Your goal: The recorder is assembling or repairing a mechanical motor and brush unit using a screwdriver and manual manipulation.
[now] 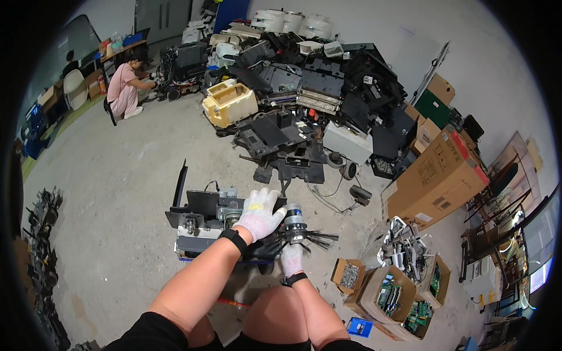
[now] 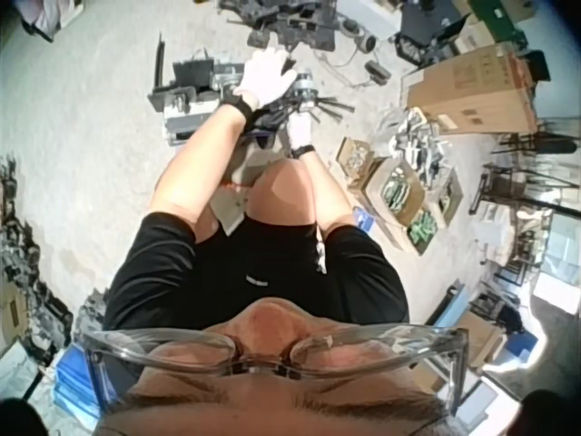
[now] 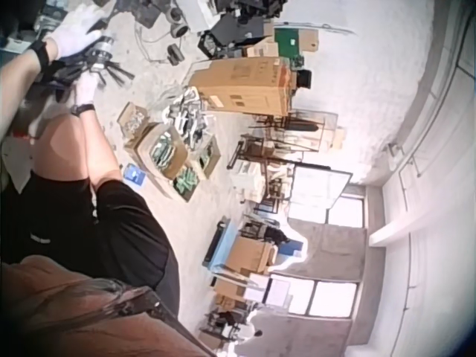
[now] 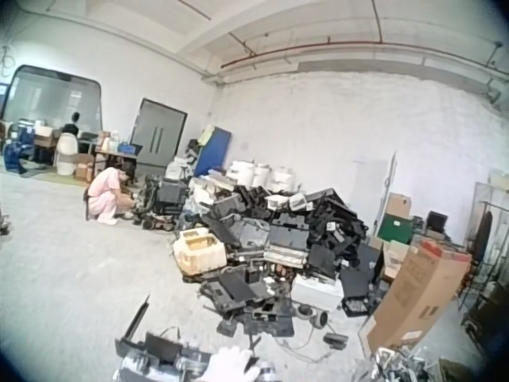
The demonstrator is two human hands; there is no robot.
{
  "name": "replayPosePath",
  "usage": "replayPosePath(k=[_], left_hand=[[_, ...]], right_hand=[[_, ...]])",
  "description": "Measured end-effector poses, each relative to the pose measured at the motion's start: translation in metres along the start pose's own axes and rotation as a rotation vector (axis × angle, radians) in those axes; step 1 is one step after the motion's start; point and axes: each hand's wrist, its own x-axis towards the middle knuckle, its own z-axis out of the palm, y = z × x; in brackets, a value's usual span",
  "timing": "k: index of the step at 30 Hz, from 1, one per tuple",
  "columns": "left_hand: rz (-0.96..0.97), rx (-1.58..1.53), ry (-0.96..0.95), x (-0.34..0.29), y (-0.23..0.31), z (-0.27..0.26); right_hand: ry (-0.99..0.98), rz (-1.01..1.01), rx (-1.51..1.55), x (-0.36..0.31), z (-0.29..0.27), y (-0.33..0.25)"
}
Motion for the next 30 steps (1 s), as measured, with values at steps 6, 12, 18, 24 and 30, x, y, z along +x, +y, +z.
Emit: replayPosePath(k=[6,12,18,24,30], left_hand=[[-0.003,-0.007,-0.025,0.001,0.002,0.000],[-0.006,0.017,0.004,0.001,-0.003,0.001],[0.018,0.015,0.021,0.003,0.001,0.002],[-0.007,0.002,-0.032,0.000,0.003,0.000],[-0.009,0.031,-0.013,0.002,0.000,-0.002]], right_hand=[[0.055,0.451,0.515,-0.004,0.003,0.003],[0.050,0.366,0.490,0.001,-0.010,-0.015],[-0.126,0.403,1.042,-0.015,0.033,0.044],[-0.133,0.470,1.371,-0.021,0.039,0.056],[-0.021,0.198,0.482,0.002,-0.008,-0.014]])
